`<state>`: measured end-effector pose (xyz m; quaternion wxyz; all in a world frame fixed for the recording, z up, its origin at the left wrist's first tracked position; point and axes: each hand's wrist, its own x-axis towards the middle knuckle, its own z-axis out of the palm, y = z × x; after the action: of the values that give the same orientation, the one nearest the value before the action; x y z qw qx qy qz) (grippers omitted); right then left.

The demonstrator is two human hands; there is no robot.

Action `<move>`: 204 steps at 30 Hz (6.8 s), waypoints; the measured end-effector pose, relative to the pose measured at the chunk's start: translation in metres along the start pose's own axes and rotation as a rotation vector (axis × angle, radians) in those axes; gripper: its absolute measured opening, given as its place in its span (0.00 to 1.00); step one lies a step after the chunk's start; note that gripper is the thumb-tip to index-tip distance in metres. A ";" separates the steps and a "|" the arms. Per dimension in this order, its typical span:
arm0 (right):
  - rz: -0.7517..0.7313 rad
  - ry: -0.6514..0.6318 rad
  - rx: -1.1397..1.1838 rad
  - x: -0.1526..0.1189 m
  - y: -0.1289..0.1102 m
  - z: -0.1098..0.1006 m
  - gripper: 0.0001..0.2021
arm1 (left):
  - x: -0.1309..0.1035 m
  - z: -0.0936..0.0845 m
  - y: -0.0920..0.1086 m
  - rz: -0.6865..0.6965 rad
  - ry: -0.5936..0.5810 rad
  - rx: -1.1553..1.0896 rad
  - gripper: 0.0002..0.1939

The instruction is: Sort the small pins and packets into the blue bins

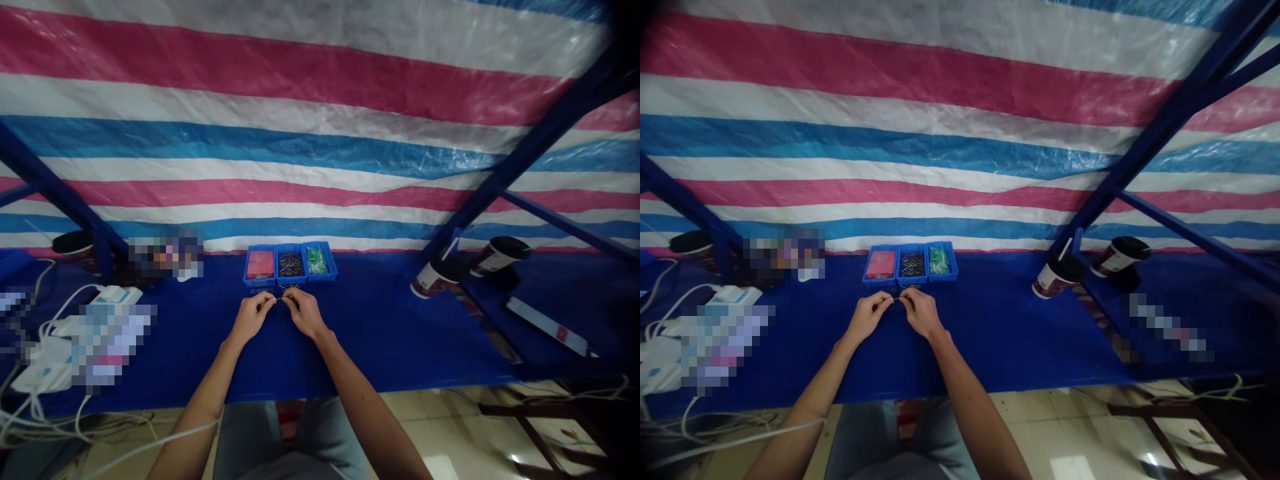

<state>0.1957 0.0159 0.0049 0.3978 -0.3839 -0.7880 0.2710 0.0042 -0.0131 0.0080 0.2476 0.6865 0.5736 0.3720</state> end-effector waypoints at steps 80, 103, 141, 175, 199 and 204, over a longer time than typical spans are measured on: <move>0.048 -0.019 0.014 0.001 -0.004 -0.004 0.11 | 0.000 -0.002 0.004 -0.006 0.027 -0.032 0.17; 0.020 0.032 0.093 0.002 0.001 -0.001 0.06 | 0.000 -0.001 0.001 -0.014 0.041 -0.043 0.17; 0.026 -0.010 0.022 0.002 0.000 -0.002 0.11 | 0.000 -0.001 0.002 -0.001 0.034 -0.045 0.17; 0.047 -0.105 -0.009 0.001 0.004 0.001 0.19 | -0.002 0.000 0.008 0.059 -0.067 -0.005 0.19; 0.008 -0.024 0.077 0.001 0.002 0.001 0.03 | 0.000 0.002 -0.001 0.044 -0.044 0.028 0.17; -0.006 -0.015 0.088 0.002 0.002 0.001 0.03 | 0.000 0.002 -0.001 0.035 -0.055 0.014 0.18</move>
<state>0.1952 0.0188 0.0035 0.4093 -0.3616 -0.7794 0.3070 0.0057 -0.0125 0.0061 0.2517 0.7082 0.5569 0.3534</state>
